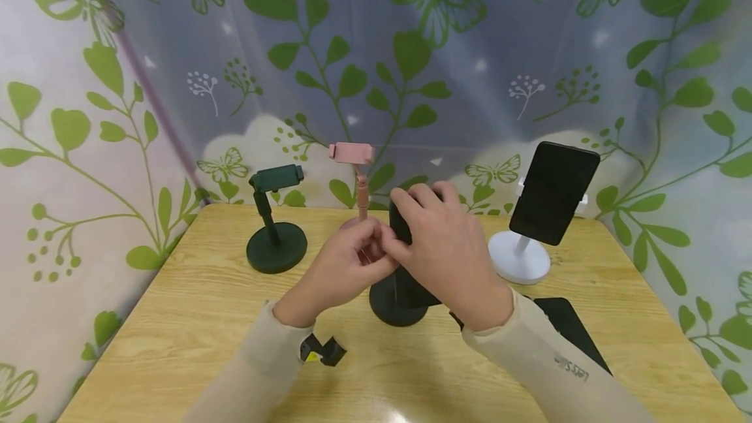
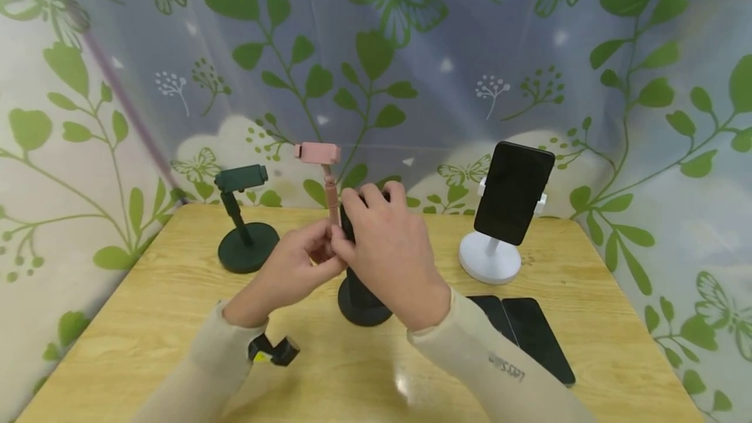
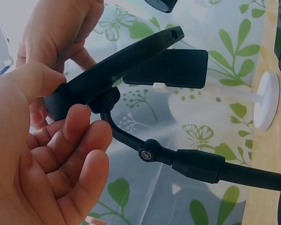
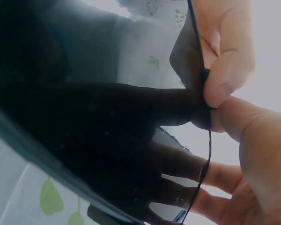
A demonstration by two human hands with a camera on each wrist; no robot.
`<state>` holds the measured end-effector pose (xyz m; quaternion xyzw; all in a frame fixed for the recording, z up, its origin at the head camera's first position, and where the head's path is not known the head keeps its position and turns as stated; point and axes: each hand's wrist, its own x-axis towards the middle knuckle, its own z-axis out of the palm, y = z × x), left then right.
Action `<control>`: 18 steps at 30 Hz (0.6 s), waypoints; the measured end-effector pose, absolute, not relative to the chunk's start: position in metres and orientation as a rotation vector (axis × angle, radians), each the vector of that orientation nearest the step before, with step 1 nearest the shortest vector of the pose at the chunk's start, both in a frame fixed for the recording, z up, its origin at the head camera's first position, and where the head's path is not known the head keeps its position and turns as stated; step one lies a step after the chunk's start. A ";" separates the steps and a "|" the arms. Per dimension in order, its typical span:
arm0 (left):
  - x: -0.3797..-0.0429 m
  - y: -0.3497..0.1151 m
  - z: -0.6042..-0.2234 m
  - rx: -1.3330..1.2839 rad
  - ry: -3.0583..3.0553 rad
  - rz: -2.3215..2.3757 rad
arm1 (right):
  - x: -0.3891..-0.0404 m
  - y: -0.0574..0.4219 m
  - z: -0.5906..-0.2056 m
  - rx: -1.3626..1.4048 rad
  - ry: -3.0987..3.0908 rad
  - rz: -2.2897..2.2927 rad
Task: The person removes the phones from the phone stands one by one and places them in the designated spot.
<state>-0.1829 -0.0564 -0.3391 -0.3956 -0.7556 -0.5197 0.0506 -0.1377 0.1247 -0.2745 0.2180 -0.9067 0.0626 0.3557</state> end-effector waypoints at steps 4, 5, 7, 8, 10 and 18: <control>-0.183 -0.057 -0.338 -1.208 -2.303 -1.552 | -0.139 0.126 -0.276 0.574 -2.331 0.163; -0.184 -0.057 -0.337 -1.214 -2.301 -1.545 | -0.140 0.126 -0.276 0.578 -2.331 0.165; -0.184 -0.058 -0.336 -1.223 -2.306 -1.532 | -0.141 0.127 -0.276 0.586 -2.335 0.169; -0.184 -0.058 -0.336 -1.226 -2.311 -1.526 | -0.141 0.128 -0.276 0.589 -2.340 0.168; -0.184 -0.059 -0.335 -1.230 -2.322 -1.515 | -0.142 0.128 -0.276 0.595 -2.347 0.169; -0.185 -0.061 -0.335 -1.206 -2.341 -1.542 | -0.144 0.128 -0.276 0.596 -2.360 0.195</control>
